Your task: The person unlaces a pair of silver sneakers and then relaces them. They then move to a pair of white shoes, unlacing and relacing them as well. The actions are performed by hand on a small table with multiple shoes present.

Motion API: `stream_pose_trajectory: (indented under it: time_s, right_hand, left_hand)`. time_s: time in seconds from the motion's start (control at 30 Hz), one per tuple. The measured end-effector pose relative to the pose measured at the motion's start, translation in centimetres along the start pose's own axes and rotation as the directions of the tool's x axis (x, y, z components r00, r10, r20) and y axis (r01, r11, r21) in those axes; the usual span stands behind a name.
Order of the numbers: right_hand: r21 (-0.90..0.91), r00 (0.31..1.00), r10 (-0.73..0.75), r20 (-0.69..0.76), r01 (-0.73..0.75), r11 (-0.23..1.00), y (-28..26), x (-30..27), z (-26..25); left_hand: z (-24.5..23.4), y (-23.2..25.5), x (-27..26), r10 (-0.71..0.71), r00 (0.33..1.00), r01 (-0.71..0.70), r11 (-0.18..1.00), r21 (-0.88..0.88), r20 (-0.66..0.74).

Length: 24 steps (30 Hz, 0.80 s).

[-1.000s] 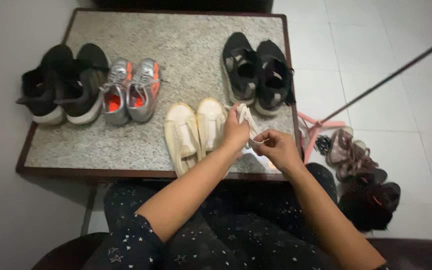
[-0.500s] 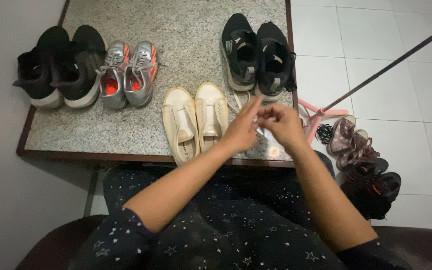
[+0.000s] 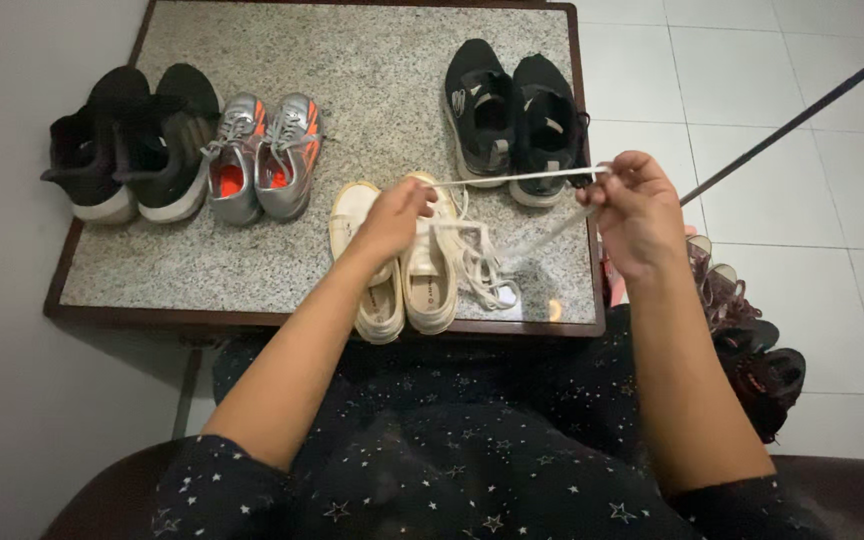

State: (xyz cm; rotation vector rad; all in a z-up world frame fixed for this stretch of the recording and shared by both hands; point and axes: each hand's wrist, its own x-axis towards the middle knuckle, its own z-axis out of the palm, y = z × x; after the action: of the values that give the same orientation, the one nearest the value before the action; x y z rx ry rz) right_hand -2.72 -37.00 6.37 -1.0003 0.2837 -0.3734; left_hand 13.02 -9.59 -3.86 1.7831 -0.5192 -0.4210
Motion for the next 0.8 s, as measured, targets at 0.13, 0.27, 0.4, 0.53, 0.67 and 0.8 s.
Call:
stream_pose_trajectory:
  time_s: [0.13,0.27,0.4,0.53,0.67,0.8]
  right_hand:
    - [0.061,1.0,-0.002,0.017,0.001,0.998,1.5,0.8,-0.9]
    - [-0.093,0.993,-0.06,-0.101,0.051,0.994,3.0,2.5,-1.5]
    - [-0.013,0.979,-0.048,-0.198,0.047,0.999,2.7,3.7,-1.5]
    - [-0.825,0.999,0.007,0.05,0.037,0.564,7.4,1.5,1.6]
    - [-0.916,0.922,0.03,0.385,0.386,-0.111,14.3,-3.2,2.8]
    - [-0.891,0.891,-0.022,0.453,0.452,-0.05,18.0,-3.7,-1.1]
  left_hand:
    - [-0.8,0.2,-0.6,-0.03,0.992,-0.013,0.943,-0.333,-0.123]
    - [-1.9,3.2,-1.6,0.127,0.953,-0.22,0.915,-0.337,-0.276]
    - [-3.8,8.1,-2.8,0.186,0.926,-0.342,0.781,-0.523,-0.329]
    - [-3.9,12.4,-4.9,0.182,0.939,-0.317,0.791,-0.524,-0.293]
    - [-2.4,15.3,-5.9,0.331,0.912,-0.403,0.835,-0.375,-0.243]
    - [-3.3,16.8,-6.7,0.407,0.887,-0.462,0.788,-0.406,-0.22]
